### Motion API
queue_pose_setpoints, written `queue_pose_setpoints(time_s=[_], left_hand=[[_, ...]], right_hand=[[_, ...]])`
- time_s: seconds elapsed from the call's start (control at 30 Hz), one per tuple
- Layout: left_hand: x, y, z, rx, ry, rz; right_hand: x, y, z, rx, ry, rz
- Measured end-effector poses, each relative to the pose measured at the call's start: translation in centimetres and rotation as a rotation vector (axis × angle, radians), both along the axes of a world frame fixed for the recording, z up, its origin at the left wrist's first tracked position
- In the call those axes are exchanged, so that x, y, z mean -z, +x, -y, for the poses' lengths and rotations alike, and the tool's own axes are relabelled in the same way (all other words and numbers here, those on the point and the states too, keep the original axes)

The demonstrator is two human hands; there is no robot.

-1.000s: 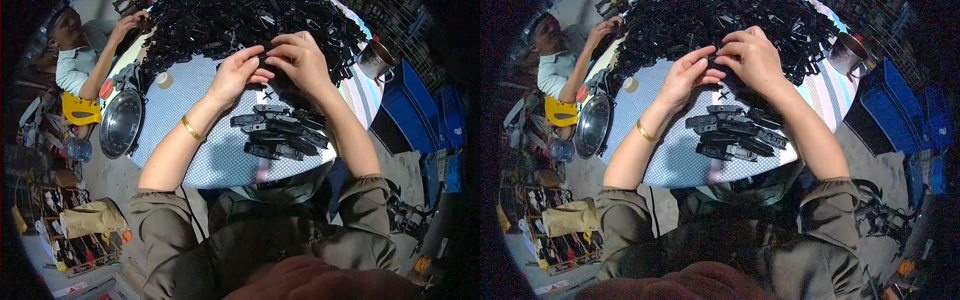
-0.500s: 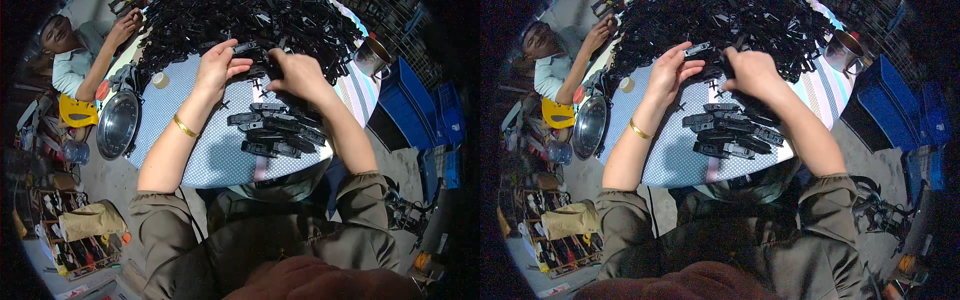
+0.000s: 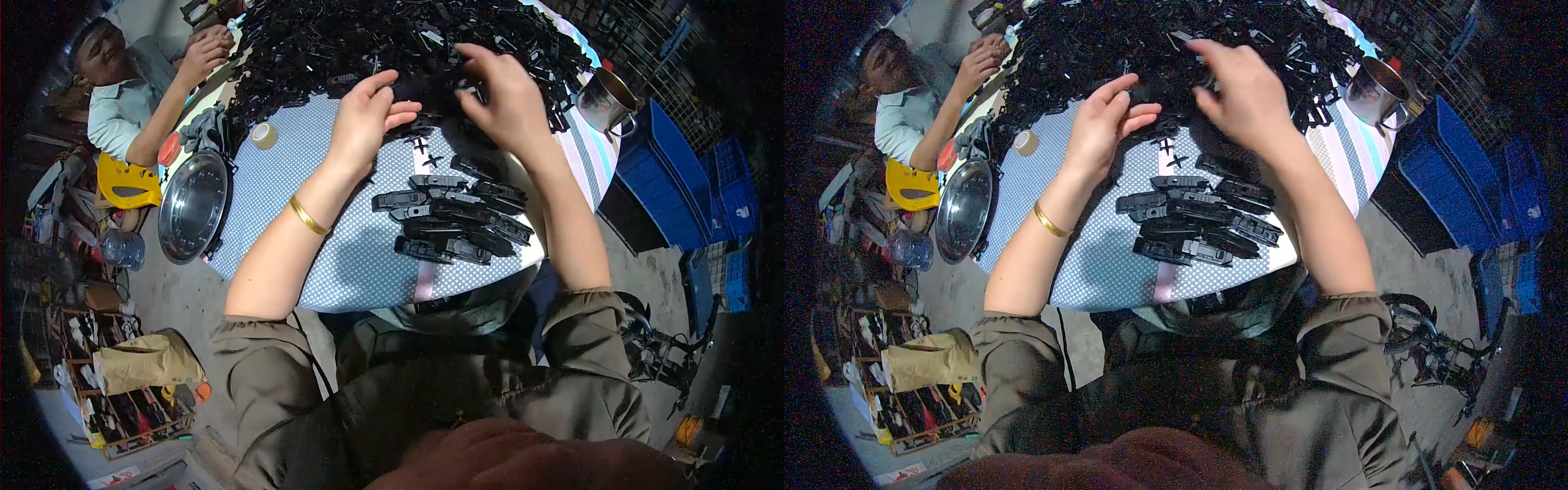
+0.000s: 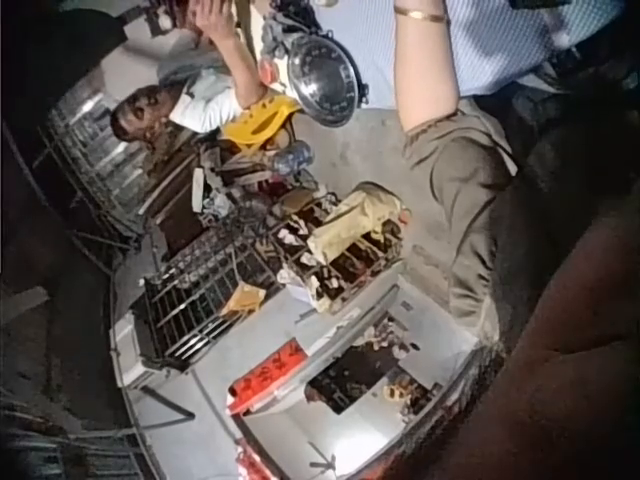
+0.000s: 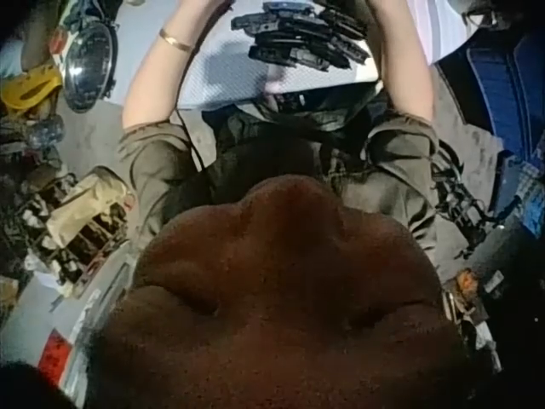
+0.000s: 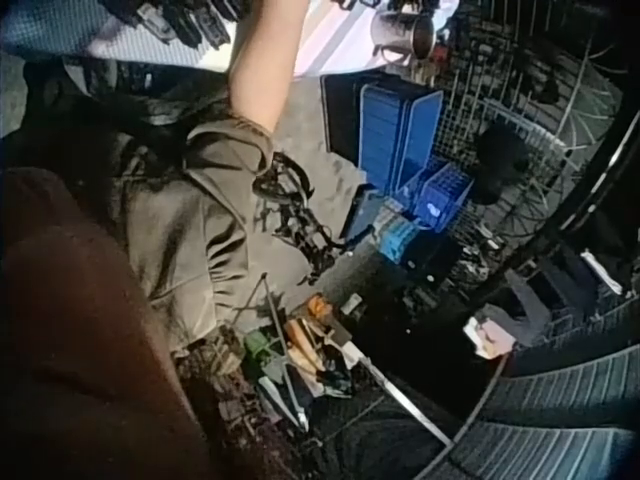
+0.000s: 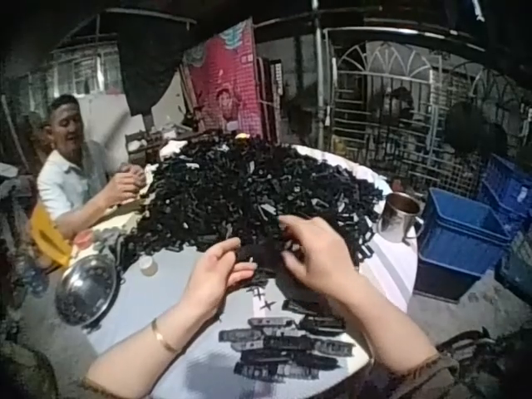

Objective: Sorting through a large pile of black plastic components on a table in a workshop environment.

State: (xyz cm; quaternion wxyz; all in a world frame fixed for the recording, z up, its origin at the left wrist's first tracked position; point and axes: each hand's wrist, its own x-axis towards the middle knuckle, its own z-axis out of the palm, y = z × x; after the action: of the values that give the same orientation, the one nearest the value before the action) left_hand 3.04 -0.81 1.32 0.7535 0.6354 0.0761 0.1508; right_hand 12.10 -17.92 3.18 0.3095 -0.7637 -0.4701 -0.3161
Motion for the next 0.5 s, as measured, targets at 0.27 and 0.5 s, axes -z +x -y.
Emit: queue_pose_setpoints(time_s=[0.27, 0.5], left_hand=[[0.6, -0.5, 1.2, 0.043, 0.060, 0.071], [0.7, -0.7, 1.2, 0.058, 0.128, 0.057]], right_hand=[[1.7, -1.1, -1.9, -0.302, 0.042, -0.077], [1.2, -1.2, -1.6, -0.261, -0.048, 0.086]])
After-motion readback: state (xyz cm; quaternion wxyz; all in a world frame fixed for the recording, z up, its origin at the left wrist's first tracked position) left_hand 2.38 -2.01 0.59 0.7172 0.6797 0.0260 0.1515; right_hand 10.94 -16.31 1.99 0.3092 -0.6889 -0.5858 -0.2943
